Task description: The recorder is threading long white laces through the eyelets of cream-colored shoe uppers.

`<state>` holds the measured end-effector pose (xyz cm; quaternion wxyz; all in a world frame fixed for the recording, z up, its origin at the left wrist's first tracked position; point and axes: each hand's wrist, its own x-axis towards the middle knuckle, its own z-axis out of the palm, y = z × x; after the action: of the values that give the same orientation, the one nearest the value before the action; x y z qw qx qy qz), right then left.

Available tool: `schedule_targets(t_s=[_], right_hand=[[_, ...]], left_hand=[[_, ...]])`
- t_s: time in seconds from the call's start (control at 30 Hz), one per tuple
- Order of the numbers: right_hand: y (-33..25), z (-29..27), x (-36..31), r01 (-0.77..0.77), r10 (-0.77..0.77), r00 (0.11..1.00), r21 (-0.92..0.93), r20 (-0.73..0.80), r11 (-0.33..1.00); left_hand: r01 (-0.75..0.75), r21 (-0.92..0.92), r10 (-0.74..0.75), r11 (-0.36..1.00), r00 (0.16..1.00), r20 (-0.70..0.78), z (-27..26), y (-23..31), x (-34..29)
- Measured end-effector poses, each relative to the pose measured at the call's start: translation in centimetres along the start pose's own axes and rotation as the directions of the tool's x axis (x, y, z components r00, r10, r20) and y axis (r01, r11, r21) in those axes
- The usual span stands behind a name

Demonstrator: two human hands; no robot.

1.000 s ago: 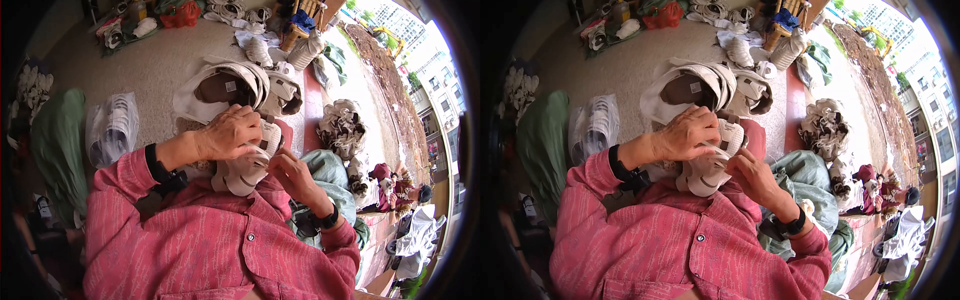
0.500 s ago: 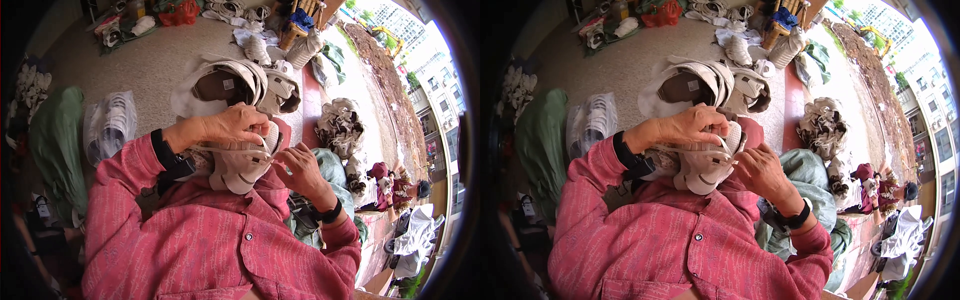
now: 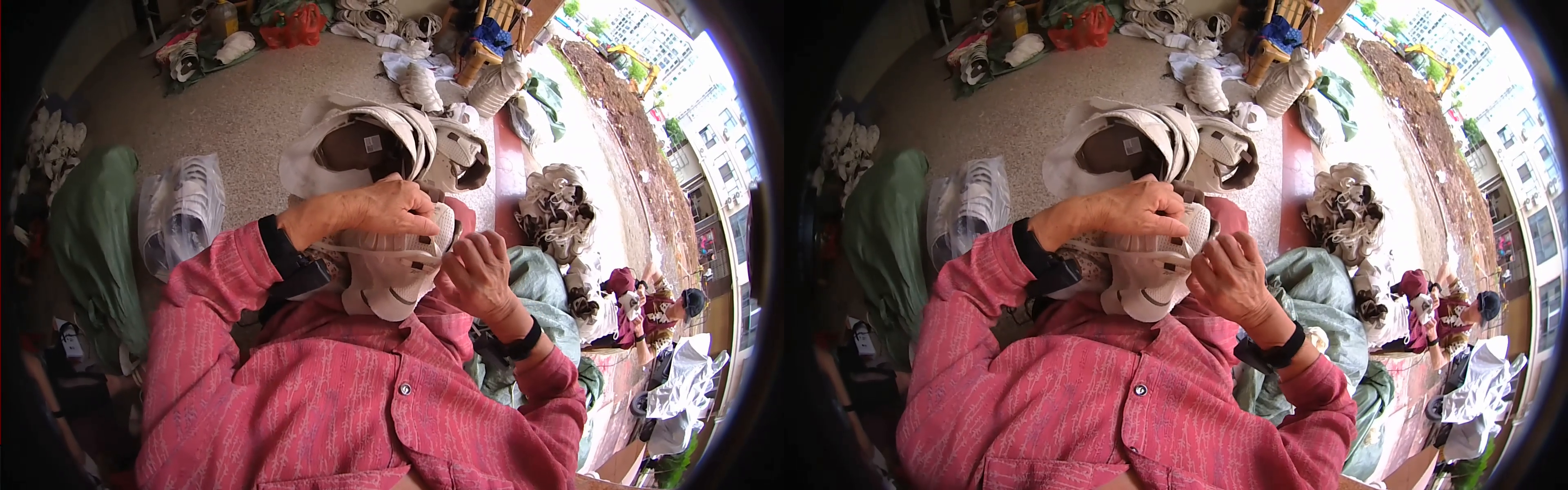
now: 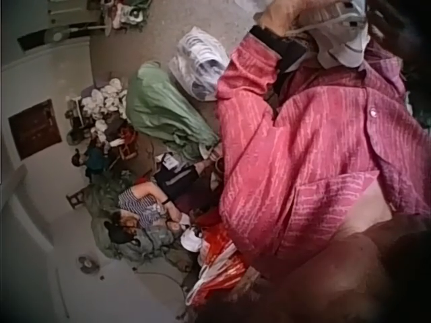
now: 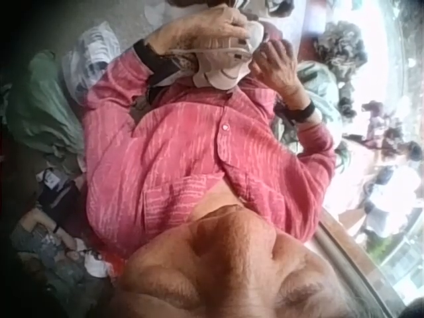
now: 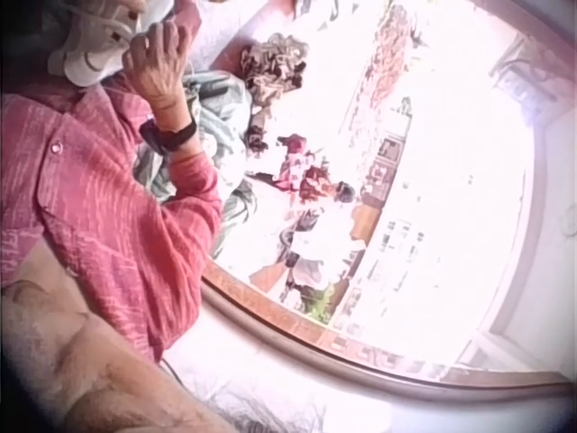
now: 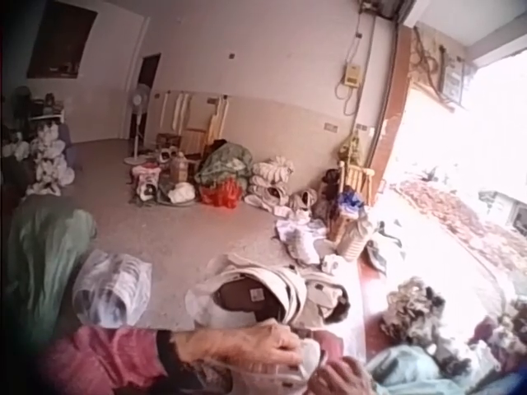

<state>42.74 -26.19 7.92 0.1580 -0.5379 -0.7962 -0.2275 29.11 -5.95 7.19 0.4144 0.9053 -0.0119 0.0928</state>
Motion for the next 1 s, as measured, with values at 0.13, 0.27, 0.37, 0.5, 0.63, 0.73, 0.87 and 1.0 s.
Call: schedule_targets(t_s=[0.13,0.27,0.37,0.5,0.63,0.73,0.87,1.0], right_hand=[[0.9,0.3,0.4,-0.052,0.045,0.998,0.237,0.038,0.970],[1.0,0.3,0.8,-0.079,0.076,0.997,0.347,0.023,0.935],[1.5,1.1,0.7,-0.218,0.235,0.972,0.451,0.020,0.865],[0.5,1.6,2.0,-0.316,0.329,0.944,0.379,0.032,0.870],[0.0,2.1,1.9,-0.274,0.305,0.951,0.331,-0.044,0.903],[-0.8,1.1,1.4,-0.361,0.590,0.723,0.925,0.359,-0.120],[0.9,-2.9,0.1,-0.119,0.605,0.753,0.958,0.258,-0.261],[4.0,-8.0,-6.0,0.175,0.845,0.534,0.972,0.039,-0.156]], left_hand=[[0.222,-0.581,-0.249,0.783,0.968,0.035,0.7,0.1,0.6],[-0.009,-0.788,-0.161,0.616,0.977,-0.136,0.1,-1.8,0.4],[0.092,-0.756,-0.328,0.648,0.929,-0.168,0.1,2.0,-0.3],[0.012,-0.021,-0.022,1.000,0.828,-0.561,-1.6,0.8,-5.2],[0.473,-0.764,-0.663,0.438,0.744,0.080,0.9,-0.4,-13.8],[0.355,-0.933,-0.517,0.062,0.811,0.274,4.2,-1.8,-16.0],[-0.021,-0.967,-0.543,-0.255,0.830,0.125,6.9,-3.8,-15.6],[-0.317,-0.878,-0.580,-0.358,0.813,-0.057,7.3,-4.6,-15.4]])
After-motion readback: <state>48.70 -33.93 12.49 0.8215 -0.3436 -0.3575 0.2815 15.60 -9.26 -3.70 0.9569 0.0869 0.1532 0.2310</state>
